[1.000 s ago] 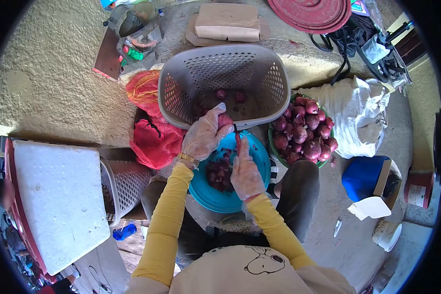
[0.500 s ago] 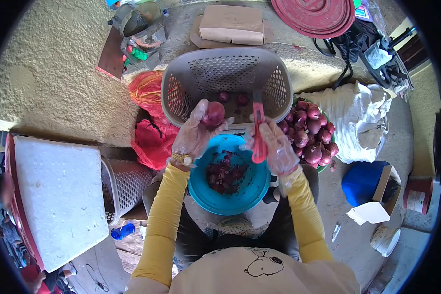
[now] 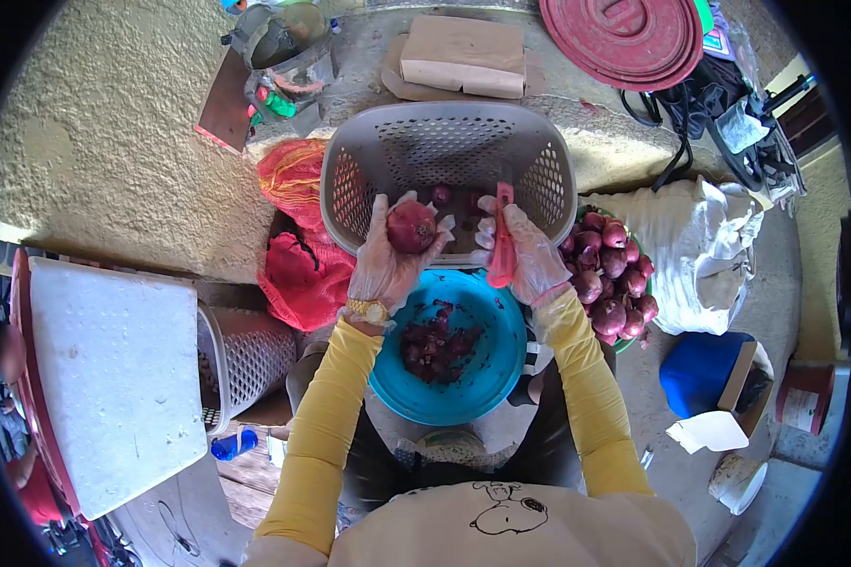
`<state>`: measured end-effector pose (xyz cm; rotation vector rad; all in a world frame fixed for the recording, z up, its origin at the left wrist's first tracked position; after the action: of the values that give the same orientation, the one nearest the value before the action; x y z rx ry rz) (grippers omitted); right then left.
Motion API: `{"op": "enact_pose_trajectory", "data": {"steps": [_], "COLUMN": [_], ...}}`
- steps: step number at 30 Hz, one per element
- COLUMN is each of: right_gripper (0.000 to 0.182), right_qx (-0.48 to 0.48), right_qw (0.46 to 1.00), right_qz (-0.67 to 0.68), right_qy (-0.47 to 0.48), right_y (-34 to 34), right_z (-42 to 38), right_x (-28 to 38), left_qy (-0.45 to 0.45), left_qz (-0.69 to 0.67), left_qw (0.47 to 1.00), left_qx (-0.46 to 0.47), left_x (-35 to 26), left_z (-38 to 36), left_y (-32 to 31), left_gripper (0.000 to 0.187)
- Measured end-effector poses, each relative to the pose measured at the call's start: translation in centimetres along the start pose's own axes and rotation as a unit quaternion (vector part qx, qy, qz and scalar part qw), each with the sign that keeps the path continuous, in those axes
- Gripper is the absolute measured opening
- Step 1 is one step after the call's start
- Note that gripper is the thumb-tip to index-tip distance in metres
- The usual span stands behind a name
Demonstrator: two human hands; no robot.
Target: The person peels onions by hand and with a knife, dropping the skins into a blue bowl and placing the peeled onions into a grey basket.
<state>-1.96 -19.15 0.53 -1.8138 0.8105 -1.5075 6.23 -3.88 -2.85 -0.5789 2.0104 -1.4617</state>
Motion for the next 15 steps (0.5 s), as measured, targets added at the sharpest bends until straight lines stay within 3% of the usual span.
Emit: {"op": "enact_pose_trajectory", "data": {"steps": [2, 5, 7, 11, 13, 15], "right_gripper": [0.034, 0.033, 0.035, 0.042, 0.044, 0.044], "right_qx": [-0.017, -0.007, 0.016, 0.006, -0.026, 0.013], "right_qw": [1.0, 0.998, 0.995, 0.997, 0.999, 1.0], "right_qz": [0.005, -0.056, 0.019, 0.066, 0.03, 0.015], "right_qy": [0.026, -0.017, -0.099, -0.033, 0.005, -0.007], "right_y": [0.5, 2.6, 3.2, 2.5, 0.1, 1.1], "right_z": [0.1, -0.2, -0.2, 0.9, -0.1, -0.1], "right_x": [0.1, 0.2, -0.5, -0.9, 0.6, 0.4], "left_qy": [-0.032, -0.021, -0.015, -0.032, -0.012, -0.021], "left_qz": [0.053, 0.031, 0.031, 0.078, 0.031, 0.012], "left_qw": [0.998, 0.999, 0.999, 0.996, 0.997, 0.999], "left_qx": [-0.006, 0.003, 0.035, 0.022, 0.066, 0.037], "left_x": [-0.6, -0.7, -0.5, -0.8, -0.9, -1.0], "left_z": [-0.1, 0.4, 0.4, 0.2, 0.2, 0.2], "left_y": [0.0, -0.1, -1.3, -1.4, -1.6, -1.6], "left_gripper": [0.056, 0.053, 0.055, 0.056, 0.056, 0.057]}}
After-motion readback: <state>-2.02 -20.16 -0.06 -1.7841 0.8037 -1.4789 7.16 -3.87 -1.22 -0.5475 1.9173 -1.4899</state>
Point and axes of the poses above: each hand's wrist, its own z-axis towards the middle knuckle, its own y-axis out of the back of the hand, x = y × z, the point moved 7 cm from there along z, towards the middle knuckle, and after that the axes turned 12 degrees about x, right-handed, at the moved point
